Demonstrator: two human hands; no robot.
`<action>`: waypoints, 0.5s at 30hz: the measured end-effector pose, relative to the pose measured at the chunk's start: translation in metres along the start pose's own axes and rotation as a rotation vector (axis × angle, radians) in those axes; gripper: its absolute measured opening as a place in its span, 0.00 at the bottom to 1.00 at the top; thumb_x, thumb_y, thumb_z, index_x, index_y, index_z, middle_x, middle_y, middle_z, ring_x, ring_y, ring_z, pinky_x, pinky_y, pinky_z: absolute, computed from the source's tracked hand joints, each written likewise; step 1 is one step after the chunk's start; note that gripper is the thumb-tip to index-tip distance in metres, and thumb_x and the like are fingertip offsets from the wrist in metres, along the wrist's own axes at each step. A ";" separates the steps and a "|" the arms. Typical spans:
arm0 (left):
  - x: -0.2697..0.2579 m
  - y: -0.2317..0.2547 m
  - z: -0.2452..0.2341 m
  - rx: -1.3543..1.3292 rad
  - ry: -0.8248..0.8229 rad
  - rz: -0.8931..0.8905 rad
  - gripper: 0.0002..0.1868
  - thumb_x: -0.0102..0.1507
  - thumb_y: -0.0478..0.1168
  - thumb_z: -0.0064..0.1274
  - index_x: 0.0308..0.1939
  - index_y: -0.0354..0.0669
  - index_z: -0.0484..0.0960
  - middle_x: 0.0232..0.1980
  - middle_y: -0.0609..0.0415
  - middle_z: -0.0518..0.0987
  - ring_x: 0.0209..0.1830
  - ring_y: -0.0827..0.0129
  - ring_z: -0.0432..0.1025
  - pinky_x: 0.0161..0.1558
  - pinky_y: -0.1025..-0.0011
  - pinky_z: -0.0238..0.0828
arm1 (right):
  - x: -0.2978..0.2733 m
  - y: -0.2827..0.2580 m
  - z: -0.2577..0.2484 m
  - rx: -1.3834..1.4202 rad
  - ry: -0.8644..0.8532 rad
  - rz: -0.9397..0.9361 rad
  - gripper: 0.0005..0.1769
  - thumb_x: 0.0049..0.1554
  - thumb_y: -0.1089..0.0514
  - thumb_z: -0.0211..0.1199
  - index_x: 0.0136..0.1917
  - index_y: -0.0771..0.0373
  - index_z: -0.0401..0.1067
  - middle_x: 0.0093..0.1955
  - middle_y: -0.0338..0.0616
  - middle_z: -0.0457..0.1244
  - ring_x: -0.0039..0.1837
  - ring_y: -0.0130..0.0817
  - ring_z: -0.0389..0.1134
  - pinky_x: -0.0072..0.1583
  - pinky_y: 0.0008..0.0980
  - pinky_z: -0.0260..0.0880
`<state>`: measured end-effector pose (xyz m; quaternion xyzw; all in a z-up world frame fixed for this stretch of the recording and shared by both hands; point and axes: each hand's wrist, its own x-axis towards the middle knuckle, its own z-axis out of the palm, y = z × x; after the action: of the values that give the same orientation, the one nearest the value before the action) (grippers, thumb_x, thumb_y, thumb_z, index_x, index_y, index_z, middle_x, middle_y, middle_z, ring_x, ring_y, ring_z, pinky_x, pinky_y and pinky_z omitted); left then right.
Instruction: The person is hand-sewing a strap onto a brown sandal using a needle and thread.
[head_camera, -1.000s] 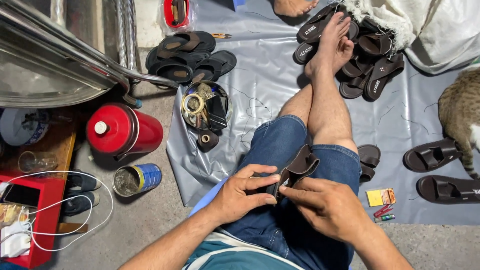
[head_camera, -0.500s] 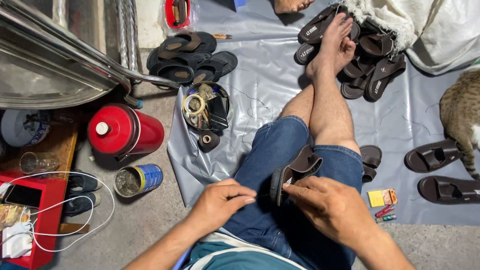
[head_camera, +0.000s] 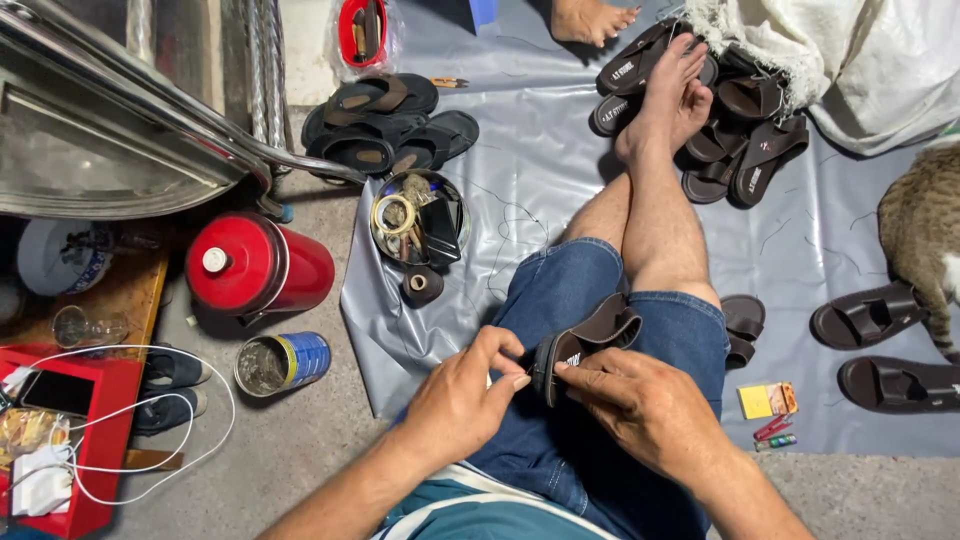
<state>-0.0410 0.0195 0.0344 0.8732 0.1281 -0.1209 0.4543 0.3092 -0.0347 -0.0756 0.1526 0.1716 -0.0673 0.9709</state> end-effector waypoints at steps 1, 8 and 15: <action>0.001 0.003 -0.001 0.023 -0.056 -0.057 0.11 0.59 0.41 0.45 0.45 0.52 0.65 0.39 0.57 0.80 0.40 0.65 0.76 0.43 0.64 0.70 | 0.011 -0.002 -0.009 -0.296 -0.041 -0.042 0.43 0.49 0.41 0.42 0.71 0.64 0.41 0.75 0.41 0.37 0.77 0.26 0.33 0.71 0.27 0.33; -0.003 0.016 -0.004 0.019 -0.136 0.048 0.22 0.53 0.36 0.40 0.51 0.59 0.66 0.29 0.63 0.75 0.35 0.66 0.72 0.40 0.67 0.67 | 0.035 -0.013 -0.031 -0.885 -0.130 -0.074 0.48 0.47 0.37 0.45 0.72 0.64 0.37 0.76 0.41 0.32 0.76 0.28 0.30 0.72 0.30 0.31; 0.004 -0.001 -0.003 0.362 -0.172 0.182 0.31 0.54 0.31 0.37 0.58 0.68 0.69 0.35 0.54 0.65 0.25 0.49 0.69 0.28 0.51 0.68 | 0.064 -0.018 -0.051 -1.376 -0.132 -0.194 0.50 0.47 0.31 0.42 0.72 0.63 0.35 0.76 0.39 0.31 0.76 0.26 0.30 0.72 0.25 0.25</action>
<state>-0.0374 0.0230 0.0339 0.9350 -0.0144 -0.1744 0.3083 0.3499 -0.0403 -0.1484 -0.5177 0.1289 -0.0389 0.8449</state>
